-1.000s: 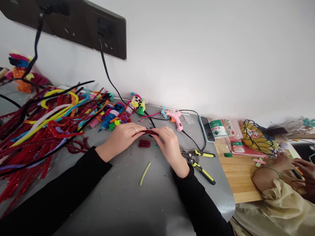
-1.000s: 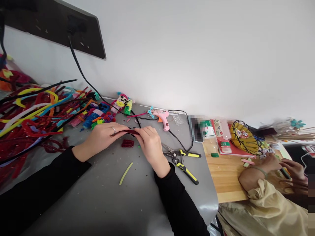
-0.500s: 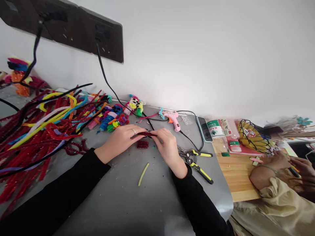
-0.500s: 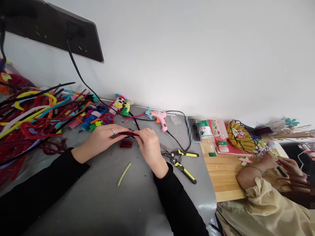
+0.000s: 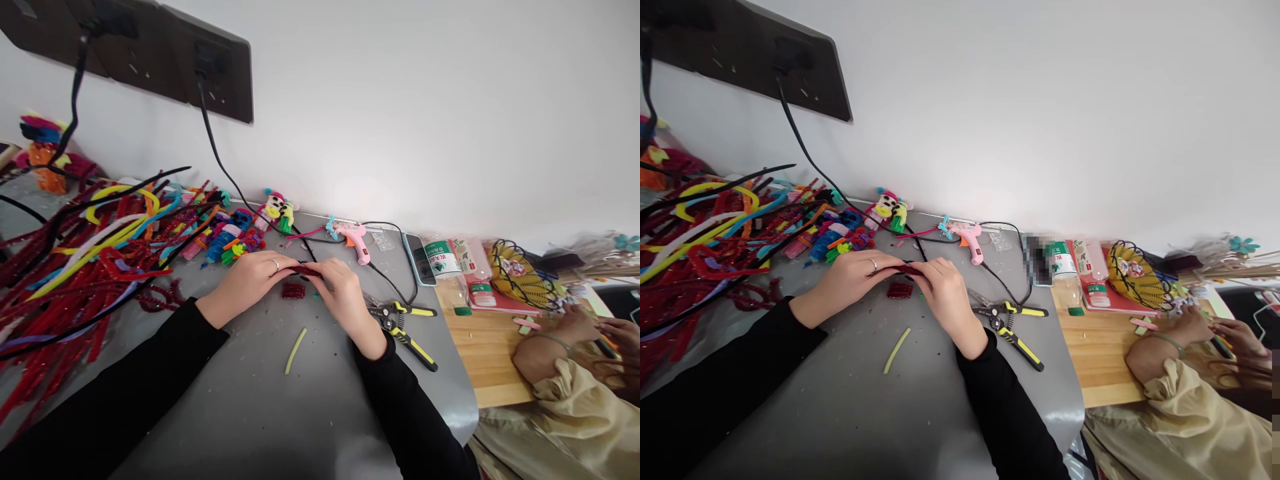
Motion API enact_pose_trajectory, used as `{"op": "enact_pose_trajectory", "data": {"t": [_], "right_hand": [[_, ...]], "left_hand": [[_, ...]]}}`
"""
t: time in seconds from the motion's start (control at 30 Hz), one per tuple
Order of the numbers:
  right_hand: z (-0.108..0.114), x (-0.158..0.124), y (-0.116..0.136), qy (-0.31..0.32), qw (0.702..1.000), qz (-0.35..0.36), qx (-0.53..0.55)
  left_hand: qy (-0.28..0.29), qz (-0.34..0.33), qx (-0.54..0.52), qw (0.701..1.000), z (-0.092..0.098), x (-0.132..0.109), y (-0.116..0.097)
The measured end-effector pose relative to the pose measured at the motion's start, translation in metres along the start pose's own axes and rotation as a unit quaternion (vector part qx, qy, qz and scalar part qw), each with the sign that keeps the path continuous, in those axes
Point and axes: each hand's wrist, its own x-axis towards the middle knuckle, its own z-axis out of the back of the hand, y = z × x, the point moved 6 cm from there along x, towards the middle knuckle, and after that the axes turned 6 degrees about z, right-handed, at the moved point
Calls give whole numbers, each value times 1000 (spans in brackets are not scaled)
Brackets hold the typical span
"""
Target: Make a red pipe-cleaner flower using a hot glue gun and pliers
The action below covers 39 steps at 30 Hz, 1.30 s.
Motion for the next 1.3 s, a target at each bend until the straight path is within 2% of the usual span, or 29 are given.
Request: {"op": "enact_pose_trajectory", "data": {"t": [0.47, 0.9, 1.13, 1.3], "right_hand": [[1, -2, -4, -4, 1000, -27, -2], [3, -3, -7, -24, 999, -29, 19], [7, -3, -11, -41, 998, -31, 39], [6, -1, -11, -39, 999, -11, 29]], "left_hand": [[14, 25, -7, 1000, -1, 0, -2], [7, -2, -4, 1000, -3, 0, -4], [-9, -4, 34, 999, -4, 1, -2], [3, 0, 58, 998, -7, 3, 2]]}}
